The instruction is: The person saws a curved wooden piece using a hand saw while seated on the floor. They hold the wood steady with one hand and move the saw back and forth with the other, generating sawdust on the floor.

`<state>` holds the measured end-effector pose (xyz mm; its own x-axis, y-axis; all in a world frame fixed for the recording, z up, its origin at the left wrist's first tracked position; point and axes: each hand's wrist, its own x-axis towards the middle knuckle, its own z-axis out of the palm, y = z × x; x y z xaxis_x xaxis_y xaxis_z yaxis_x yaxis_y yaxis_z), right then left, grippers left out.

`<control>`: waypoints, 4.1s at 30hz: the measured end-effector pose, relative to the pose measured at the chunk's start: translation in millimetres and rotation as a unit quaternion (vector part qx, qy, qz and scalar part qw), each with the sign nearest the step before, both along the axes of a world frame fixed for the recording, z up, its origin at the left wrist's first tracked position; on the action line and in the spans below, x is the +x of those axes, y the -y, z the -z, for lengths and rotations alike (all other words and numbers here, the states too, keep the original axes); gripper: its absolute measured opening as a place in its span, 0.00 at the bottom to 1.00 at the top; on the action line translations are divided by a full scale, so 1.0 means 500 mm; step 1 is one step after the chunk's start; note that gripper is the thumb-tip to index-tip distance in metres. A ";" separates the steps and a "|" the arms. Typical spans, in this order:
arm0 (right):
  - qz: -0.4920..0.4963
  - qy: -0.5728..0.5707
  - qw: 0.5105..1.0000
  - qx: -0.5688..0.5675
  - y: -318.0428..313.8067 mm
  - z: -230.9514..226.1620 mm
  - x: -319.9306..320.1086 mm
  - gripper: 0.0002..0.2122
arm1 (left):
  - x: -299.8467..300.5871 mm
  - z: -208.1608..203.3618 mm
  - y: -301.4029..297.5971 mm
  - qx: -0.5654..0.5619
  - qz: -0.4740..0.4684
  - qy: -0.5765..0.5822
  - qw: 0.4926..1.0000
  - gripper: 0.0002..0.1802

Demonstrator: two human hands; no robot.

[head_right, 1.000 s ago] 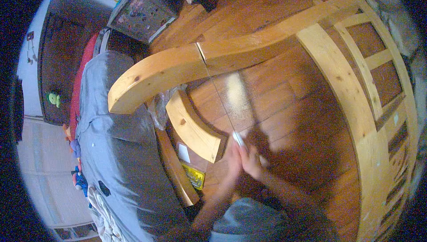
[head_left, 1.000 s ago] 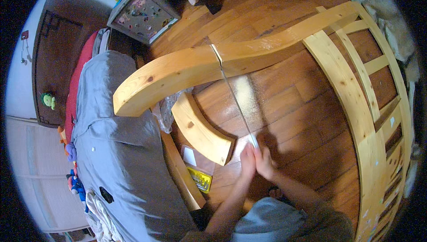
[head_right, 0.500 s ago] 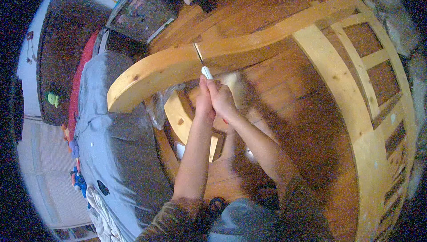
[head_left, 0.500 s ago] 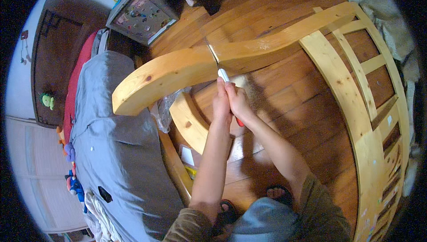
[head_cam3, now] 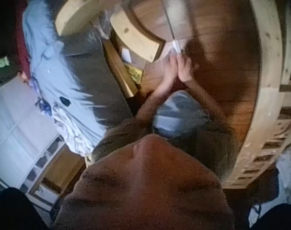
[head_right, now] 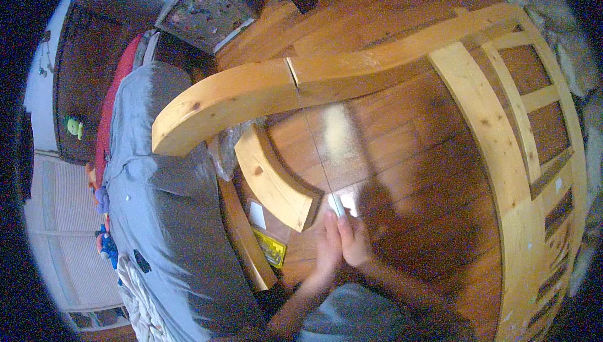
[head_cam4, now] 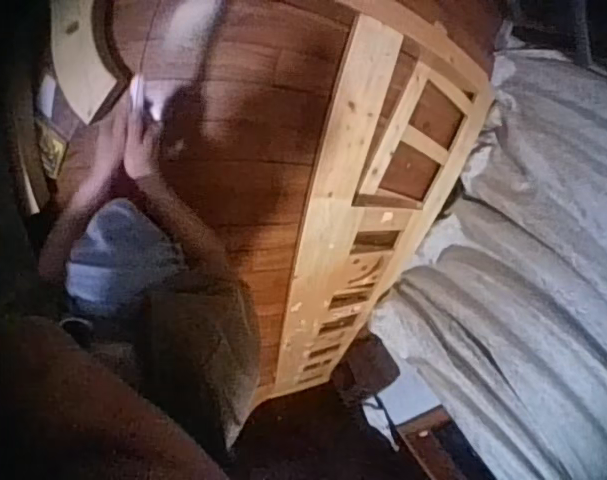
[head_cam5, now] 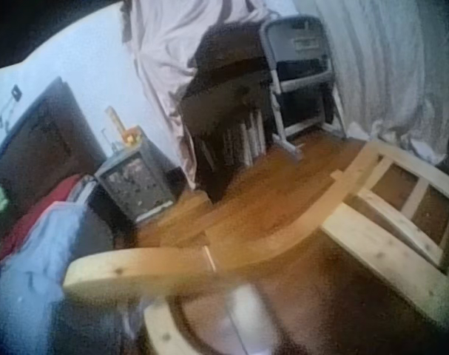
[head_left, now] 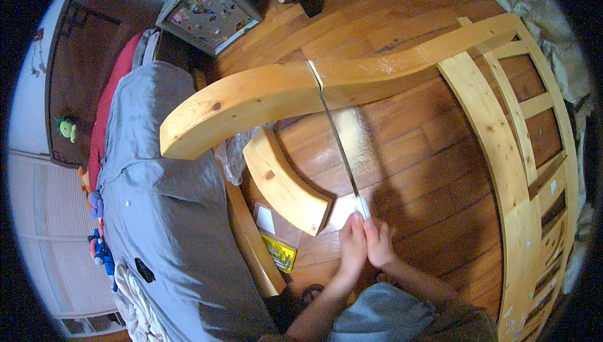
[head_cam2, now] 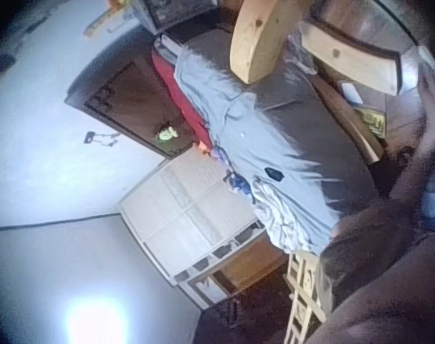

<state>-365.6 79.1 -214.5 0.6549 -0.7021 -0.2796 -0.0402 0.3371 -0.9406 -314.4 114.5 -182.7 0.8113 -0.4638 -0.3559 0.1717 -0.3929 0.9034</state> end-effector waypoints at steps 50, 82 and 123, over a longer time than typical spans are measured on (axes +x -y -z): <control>0.076 0.067 0.995 0.018 0.183 0.028 0.264 0.20 | 0.226 -0.019 0.192 -0.008 -0.018 -0.028 0.999 0.31; 0.009 -0.044 0.999 0.022 -0.049 0.071 -0.034 0.14 | -0.013 0.083 -0.037 0.035 -0.009 0.029 0.999 0.18; 0.050 -0.025 0.998 0.003 0.123 0.034 0.195 0.20 | 0.163 -0.006 0.134 -0.033 -0.019 -0.009 0.999 0.23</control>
